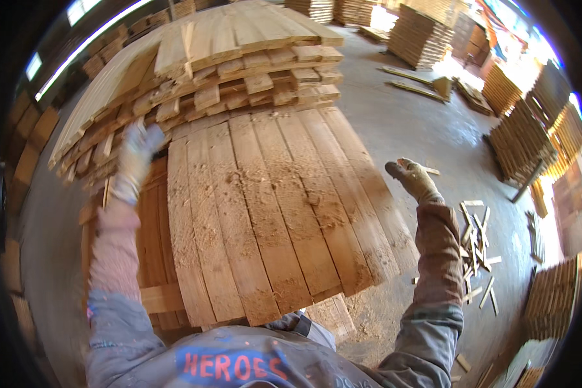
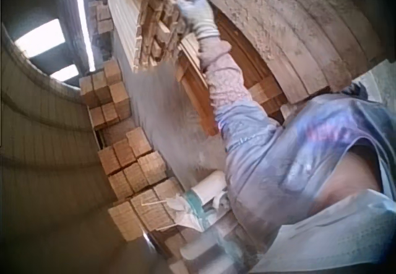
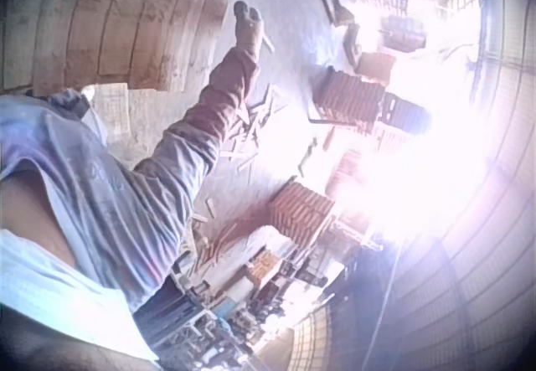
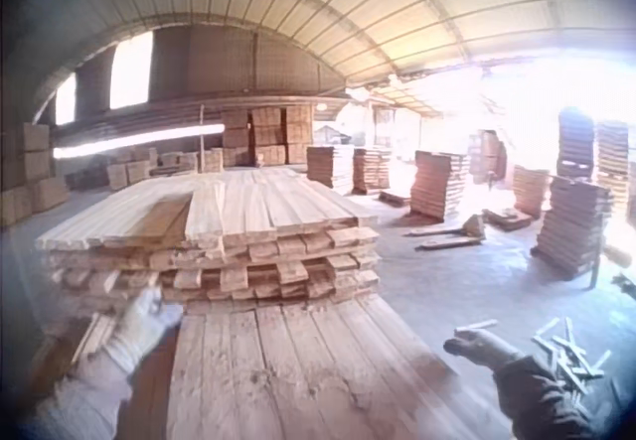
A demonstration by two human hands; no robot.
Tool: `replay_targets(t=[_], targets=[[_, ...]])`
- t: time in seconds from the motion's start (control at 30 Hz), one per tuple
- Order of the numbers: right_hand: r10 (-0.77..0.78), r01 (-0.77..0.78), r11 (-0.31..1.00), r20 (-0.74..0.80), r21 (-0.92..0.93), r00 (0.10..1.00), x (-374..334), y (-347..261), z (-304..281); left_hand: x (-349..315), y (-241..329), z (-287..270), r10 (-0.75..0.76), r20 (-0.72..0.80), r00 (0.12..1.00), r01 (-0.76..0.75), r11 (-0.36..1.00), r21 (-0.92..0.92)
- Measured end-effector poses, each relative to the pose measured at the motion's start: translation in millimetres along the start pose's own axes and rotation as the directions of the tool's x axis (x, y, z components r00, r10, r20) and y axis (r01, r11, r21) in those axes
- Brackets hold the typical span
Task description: The person picks up wooden planks from a large stack and places them onto a conveyor belt. The person repeats this action multiple times, moving planks from the stack to the conveyor.
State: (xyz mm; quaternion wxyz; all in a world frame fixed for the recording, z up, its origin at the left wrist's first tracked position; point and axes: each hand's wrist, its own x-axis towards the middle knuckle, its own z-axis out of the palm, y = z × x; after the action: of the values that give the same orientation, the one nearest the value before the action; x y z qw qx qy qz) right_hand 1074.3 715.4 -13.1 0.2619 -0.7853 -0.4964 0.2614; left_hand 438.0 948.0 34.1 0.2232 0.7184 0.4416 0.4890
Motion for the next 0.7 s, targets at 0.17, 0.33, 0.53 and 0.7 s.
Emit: replay_targets(t=[0.17,0.33,0.53,0.7], targets=[[-0.144,0.019,0.91,-0.273,-0.414,0.951,50.4,-3.1,93.5,-187.6,-22.4,51.2,-0.641,0.044,0.766,0.642,0.767,0.008],[-0.075,0.023,0.786,0.058,0.618,0.996,23.5,-34.2,59.5,-209.5,-13.2,37.6,-0.748,0.136,0.65,0.674,0.485,-0.557],[-0.082,-0.053,0.891,0.275,0.451,0.958,12.1,-54.5,55.8,-198.0,39.0,19.2,-0.625,0.273,0.732,0.651,0.523,-0.55],[-0.107,-0.16,0.66,0.303,0.734,0.947,-3.8,-46.6,78.8,-187.8,58.8,81.8,-0.636,0.322,0.701,0.702,0.533,-0.472]])
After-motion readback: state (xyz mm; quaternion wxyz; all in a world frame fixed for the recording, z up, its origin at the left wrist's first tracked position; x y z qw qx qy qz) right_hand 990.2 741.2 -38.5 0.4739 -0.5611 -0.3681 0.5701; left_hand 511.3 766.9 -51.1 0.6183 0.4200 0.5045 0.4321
